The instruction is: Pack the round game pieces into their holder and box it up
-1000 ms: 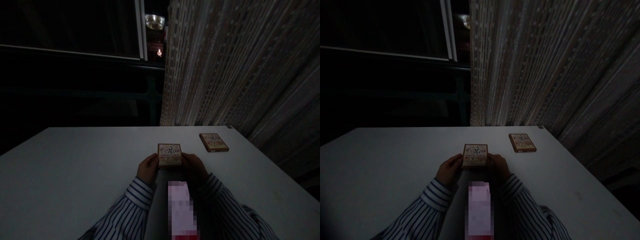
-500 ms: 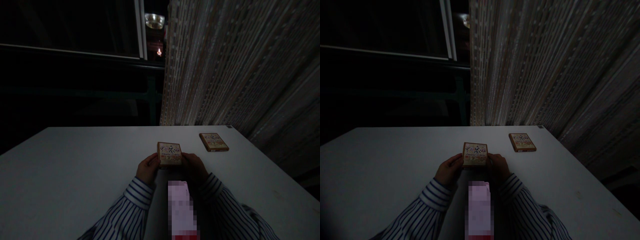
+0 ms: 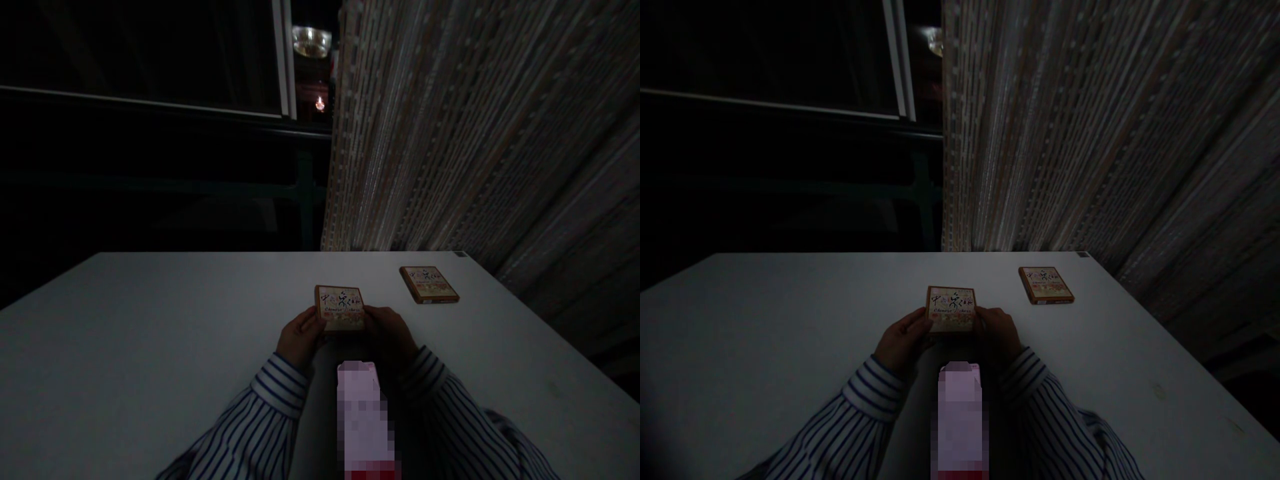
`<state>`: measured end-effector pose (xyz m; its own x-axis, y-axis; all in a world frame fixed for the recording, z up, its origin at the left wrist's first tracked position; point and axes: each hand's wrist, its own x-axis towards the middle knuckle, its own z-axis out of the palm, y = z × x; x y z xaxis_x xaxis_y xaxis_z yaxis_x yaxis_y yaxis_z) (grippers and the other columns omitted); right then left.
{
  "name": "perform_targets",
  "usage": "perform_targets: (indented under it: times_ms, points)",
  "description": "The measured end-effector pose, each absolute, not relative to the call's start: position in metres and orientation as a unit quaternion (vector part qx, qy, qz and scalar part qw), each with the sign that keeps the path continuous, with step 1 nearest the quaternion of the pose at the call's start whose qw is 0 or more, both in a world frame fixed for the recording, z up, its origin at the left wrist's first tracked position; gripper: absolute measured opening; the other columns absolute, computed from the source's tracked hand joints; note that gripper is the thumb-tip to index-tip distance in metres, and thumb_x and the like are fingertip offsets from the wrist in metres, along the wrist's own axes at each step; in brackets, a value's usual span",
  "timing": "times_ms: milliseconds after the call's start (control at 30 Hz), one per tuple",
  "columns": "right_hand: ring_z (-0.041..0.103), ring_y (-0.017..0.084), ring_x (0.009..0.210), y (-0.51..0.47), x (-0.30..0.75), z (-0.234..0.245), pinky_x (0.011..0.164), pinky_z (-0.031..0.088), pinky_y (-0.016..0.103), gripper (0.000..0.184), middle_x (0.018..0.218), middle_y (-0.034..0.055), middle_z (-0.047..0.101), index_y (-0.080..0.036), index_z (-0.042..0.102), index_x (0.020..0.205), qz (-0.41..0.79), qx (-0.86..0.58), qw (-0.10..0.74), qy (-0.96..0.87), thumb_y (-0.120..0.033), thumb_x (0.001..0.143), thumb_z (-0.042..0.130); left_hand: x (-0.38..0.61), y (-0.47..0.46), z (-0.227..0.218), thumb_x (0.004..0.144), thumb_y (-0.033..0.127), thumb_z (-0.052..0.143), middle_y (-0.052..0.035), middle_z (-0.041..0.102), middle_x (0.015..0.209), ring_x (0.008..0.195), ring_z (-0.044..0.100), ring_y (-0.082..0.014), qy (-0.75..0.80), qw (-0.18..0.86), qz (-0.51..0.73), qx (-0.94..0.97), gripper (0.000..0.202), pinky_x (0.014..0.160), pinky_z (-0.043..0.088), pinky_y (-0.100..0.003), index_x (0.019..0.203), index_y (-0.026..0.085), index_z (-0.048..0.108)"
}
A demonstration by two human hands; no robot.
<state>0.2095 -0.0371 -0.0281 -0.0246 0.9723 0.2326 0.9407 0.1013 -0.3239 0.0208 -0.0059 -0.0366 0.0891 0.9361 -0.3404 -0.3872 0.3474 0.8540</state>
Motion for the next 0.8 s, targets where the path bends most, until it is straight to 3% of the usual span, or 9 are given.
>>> perform_targets:
  times_ms: [200,400,567,800]
  points:
    - [0.06,0.019,0.092,-0.0362,0.2099,-0.0279,0.08,0.043,0.029,0.034,0.101,0.0074,0.067,-0.019,0.06,0.109,0.053,-0.667,0.189,-0.719,-0.027,0.088,0.035,0.0204,-0.0063,-0.0383,0.063,0.006,0.07,-0.0109,0.071,0.081,0.067,0.066,-0.0179,0.449,0.684,0.496,0.29,0.053,0.061,0.056,-0.029,0.113,0.007,0.052]
    - [0.059,0.02,0.092,-0.038,0.21,-0.0285,0.081,0.044,0.03,0.035,0.1,0.0072,0.067,-0.018,0.06,0.11,0.071,-0.661,0.225,-0.712,-0.028,0.088,0.035,0.0171,-0.0047,-0.0428,0.06,0.009,0.072,-0.0119,0.07,0.085,0.072,0.067,-0.0195,0.437,0.688,0.504,0.285,0.057,0.065,0.056,-0.03,0.113,0.007,0.052]
    - [0.061,0.02,0.091,-0.0384,0.2095,-0.0311,0.08,0.046,0.032,0.035,0.1,0.0081,0.067,-0.016,0.06,0.109,0.145,-0.653,0.352,-0.654,-0.031,0.084,0.04,0.0152,-0.0026,-0.0436,0.06,0.012,0.072,-0.0137,0.069,0.092,0.074,0.066,-0.0201,0.422,0.703,0.495,0.287,0.061,0.063,0.055,-0.029,0.116,0.008,0.05]
    - [0.064,0.022,0.082,-0.0305,0.2093,-0.0367,0.072,0.052,0.034,0.04,0.091,0.0083,0.069,-0.016,0.061,0.101,0.351,-0.603,0.54,-0.47,-0.041,0.07,0.057,0.0162,-0.0045,-0.0402,0.058,0.013,0.072,-0.0142,0.066,0.101,0.08,0.066,-0.0219,0.399,0.719,0.497,0.278,0.063,0.069,0.054,-0.032,0.117,0.01,0.05]
